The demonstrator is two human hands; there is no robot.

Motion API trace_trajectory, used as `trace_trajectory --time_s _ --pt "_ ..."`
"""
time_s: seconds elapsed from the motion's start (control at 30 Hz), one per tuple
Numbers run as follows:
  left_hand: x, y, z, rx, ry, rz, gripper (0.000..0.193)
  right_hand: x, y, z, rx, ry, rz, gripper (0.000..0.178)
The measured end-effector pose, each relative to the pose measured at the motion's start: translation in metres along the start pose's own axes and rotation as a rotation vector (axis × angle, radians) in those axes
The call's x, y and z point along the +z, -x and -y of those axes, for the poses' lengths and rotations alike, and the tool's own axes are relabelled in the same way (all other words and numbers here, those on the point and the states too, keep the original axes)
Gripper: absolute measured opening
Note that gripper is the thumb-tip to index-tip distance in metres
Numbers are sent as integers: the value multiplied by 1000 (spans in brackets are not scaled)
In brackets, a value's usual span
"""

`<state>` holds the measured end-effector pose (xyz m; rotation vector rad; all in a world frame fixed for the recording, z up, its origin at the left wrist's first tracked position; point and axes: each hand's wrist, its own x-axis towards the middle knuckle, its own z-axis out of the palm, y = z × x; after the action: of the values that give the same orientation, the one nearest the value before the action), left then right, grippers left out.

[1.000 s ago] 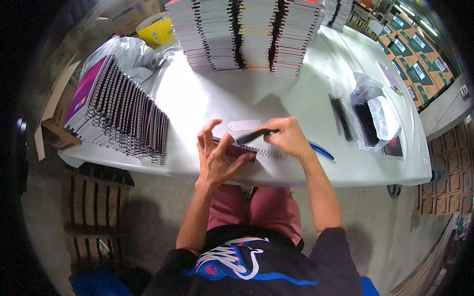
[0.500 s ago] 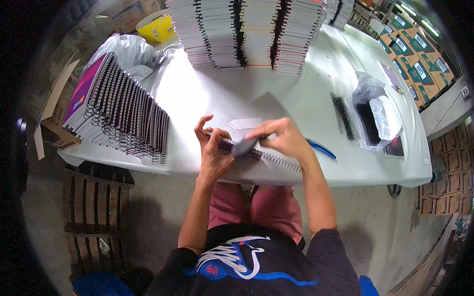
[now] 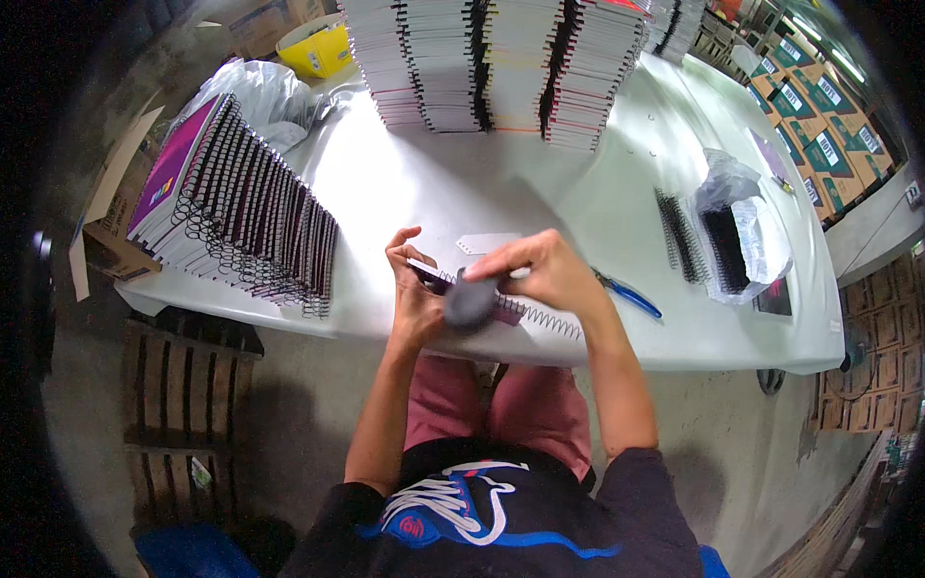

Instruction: The person assembles spiral notebooks by cutting the ends of the wire bindings with pliers, stacking the notebooks, and then trimming the excess wire from the entire stack.

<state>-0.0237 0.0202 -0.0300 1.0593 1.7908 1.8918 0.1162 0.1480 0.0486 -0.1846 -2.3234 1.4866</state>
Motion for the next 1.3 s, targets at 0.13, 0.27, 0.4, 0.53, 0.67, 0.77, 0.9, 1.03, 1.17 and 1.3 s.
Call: trace_trajectory --time_s 0.13,0.27,0.4,0.53,0.67,0.77,0.9,1.03,1.17,1.3 --pt "-3 1 -1 279 -348 4 101 -5 -12 -9 180 54 -78 43" --pt "-5 5 -12 97 -192 38 102 10 -12 2 68 -18 -7 32" --pt "-3 5 -3 218 -266 52 105 8 -15 -4 272 -137 -101 34" --pt "-9 4 3 121 -170 107 104 23 -21 11 17 102 -74 31" --pt "-3 5 -8 252 -290 52 102 9 -26 -12 267 492 -183 24" --pt "-4 5 -1 121 -31 64 73 -9 -7 -38 177 629 -276 32" --pt "-15 7 -2 -82 388 15 32 -36 54 -30 423 818 -409 57" --pt "-8 10 -22 -100 497 -138 38 -9 129 -15 676 1033 -459 53" --pt "3 17 -43 15 423 -231 63 12 150 -33 495 1002 -656 44" --pt "4 22 -54 270 103 -284 76 36 102 33 174 322 -769 35"
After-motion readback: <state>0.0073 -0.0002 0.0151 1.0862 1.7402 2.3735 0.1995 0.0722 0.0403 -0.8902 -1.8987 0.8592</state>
